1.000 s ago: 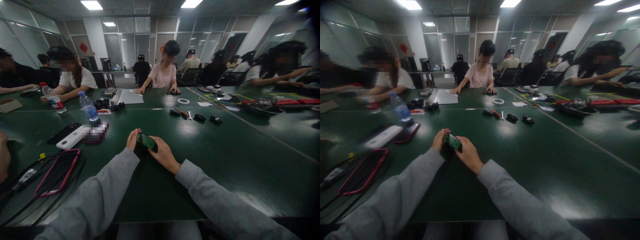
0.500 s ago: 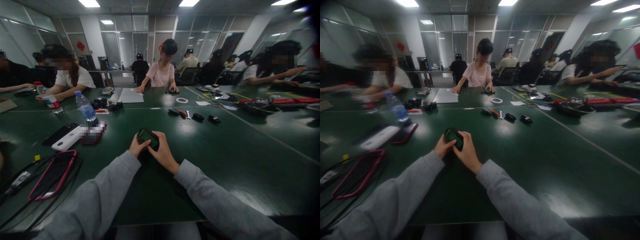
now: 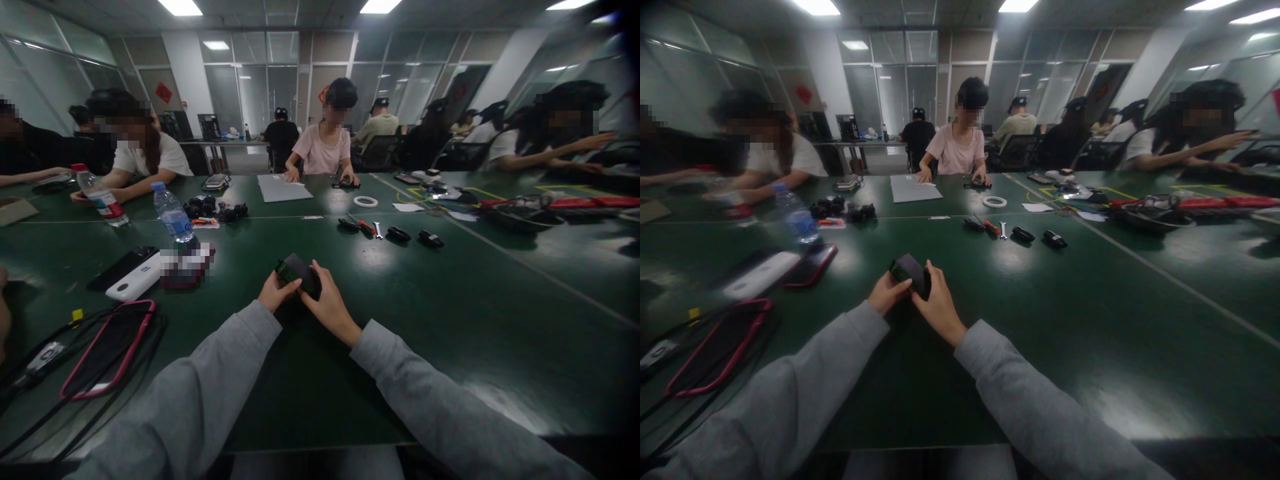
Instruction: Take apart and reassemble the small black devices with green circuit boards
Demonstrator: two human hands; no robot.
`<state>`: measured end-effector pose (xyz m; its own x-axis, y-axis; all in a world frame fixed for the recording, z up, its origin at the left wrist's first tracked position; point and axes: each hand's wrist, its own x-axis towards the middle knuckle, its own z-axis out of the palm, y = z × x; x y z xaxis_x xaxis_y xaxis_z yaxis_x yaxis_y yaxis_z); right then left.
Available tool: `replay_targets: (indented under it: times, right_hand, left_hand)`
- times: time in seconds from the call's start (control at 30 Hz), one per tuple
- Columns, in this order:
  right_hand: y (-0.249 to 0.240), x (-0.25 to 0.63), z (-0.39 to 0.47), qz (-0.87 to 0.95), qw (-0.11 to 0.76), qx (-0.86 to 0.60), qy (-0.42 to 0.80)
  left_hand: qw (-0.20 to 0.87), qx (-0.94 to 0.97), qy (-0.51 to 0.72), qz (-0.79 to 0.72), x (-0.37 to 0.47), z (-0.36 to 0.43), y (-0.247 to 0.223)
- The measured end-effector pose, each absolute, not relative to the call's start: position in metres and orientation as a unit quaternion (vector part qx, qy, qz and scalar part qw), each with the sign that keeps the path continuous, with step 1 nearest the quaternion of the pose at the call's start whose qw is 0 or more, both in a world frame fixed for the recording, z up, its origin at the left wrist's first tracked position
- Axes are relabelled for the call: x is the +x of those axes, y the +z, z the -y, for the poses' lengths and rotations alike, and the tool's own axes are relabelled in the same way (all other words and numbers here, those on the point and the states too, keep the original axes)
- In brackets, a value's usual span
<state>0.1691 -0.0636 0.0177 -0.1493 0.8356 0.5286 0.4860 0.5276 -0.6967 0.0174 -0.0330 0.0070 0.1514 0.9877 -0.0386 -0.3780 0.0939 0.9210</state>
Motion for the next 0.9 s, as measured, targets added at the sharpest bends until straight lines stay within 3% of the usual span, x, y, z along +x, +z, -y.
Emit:
replay_targets:
  times: [0.3, 0.9]
  right_hand:
    - [0.024, 0.164, 0.070, 0.780, 0.456, -0.396, 0.163]
    - [0.017, 0.165, 0.069, 0.763, 0.438, -0.441, 0.176]
  left_hand:
    - [0.684, 0.325, 0.530, -0.382, 0.016, 0.038, 0.020]
    - [0.681, 0.320, 0.536, -0.382, 0.019, 0.038, 0.021]
